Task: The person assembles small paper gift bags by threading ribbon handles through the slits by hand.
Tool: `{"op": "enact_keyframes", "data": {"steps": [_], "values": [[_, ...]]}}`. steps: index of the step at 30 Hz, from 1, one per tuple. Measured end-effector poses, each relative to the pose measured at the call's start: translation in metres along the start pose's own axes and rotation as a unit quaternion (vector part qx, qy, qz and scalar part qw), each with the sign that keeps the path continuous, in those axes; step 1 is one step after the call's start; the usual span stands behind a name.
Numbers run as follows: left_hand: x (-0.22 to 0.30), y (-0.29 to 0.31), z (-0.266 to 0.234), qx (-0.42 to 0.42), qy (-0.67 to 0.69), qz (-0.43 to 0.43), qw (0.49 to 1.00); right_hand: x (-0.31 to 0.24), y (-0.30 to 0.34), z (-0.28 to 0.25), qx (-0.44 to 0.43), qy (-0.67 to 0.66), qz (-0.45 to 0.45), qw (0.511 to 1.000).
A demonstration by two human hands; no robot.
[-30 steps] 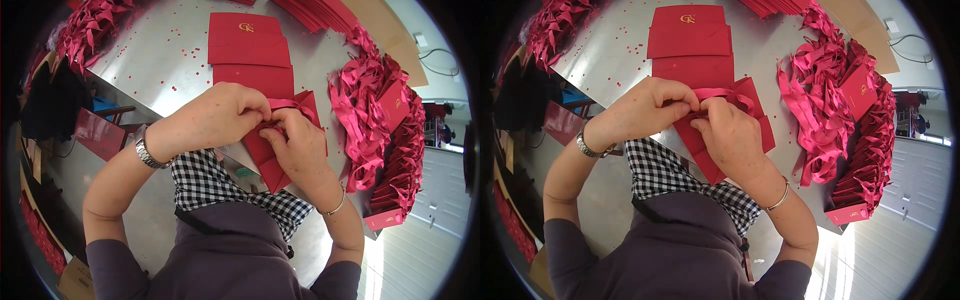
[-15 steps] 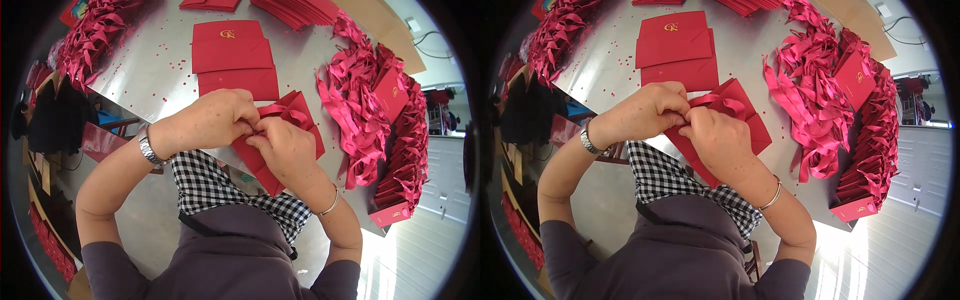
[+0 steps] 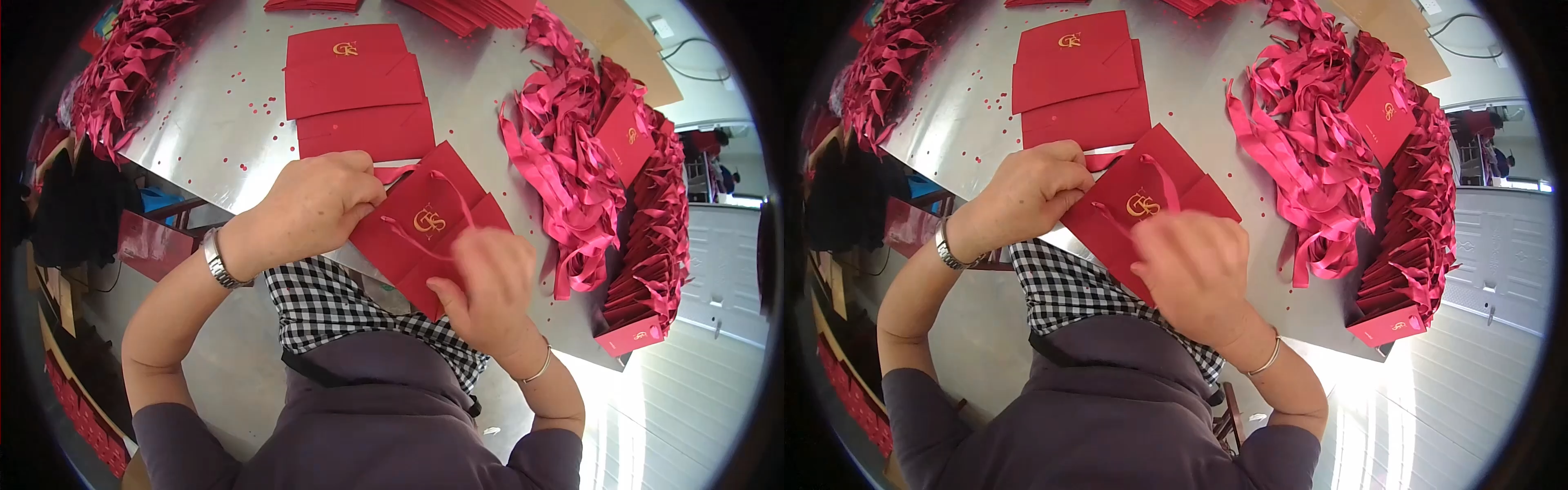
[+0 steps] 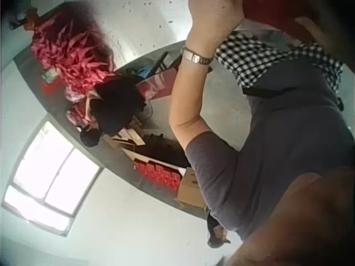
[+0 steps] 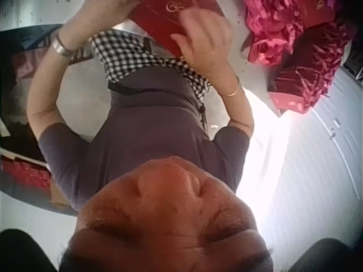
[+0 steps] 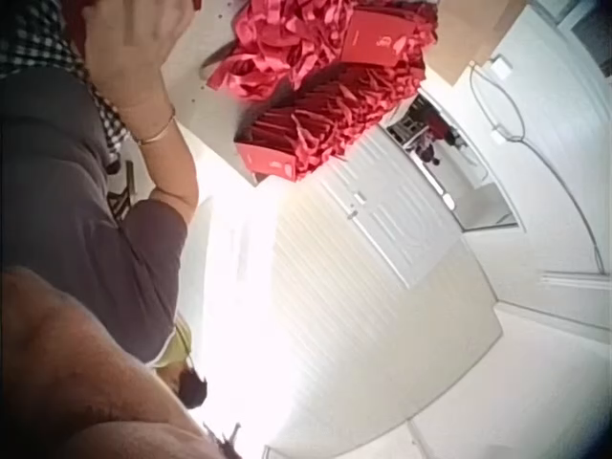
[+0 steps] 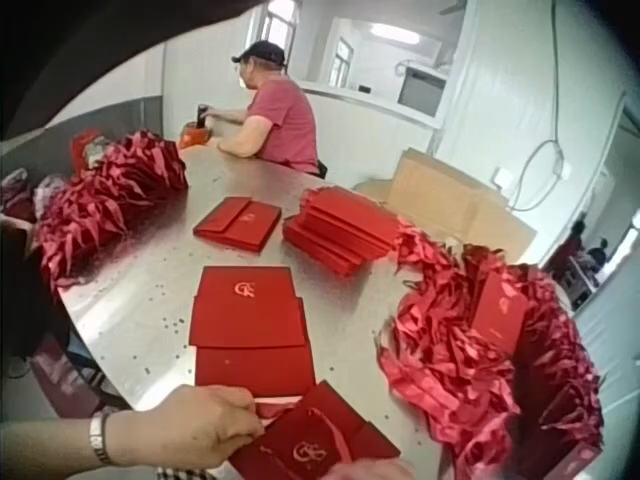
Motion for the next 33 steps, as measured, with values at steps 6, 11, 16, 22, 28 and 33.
{"op": "enact_keyframes", "data": {"steps": [6,11,16,22,28,33], "values": [[-0.001,0.005,-0.003,0.051,-0.051,-0.004,0.997,0.015,0.026,0.010,-0.138,-0.043,0.204,0.968],[-0.050,0.023,-0.037,0.166,-0.143,-0.142,0.965,0.014,0.027,0.011,-0.146,-0.024,0.190,0.971],[-0.055,0.026,-0.031,0.219,-0.143,-0.186,0.947,0.013,0.025,0.009,-0.152,-0.017,0.175,0.973],[-0.061,0.023,-0.013,0.291,-0.102,-0.263,0.914,0.012,0.024,0.009,-0.161,-0.011,0.170,0.972],[-0.053,0.021,-0.020,0.298,-0.005,-0.310,0.903,0.012,0.022,0.003,-0.164,-0.011,0.181,0.970],[0.019,-0.011,-0.025,0.255,-0.081,-0.058,0.962,0.046,0.010,-0.008,-0.060,-0.045,0.130,0.989]]}}
Point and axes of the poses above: each hand's wrist, its own y-axis away from the middle knuckle, its own z-axis out of the palm, x = y × z, the point moved 2 cm from there along -y, towards the middle knuckle, and after that the axes turned 5 degrees about -y, right-handed, at the moved point
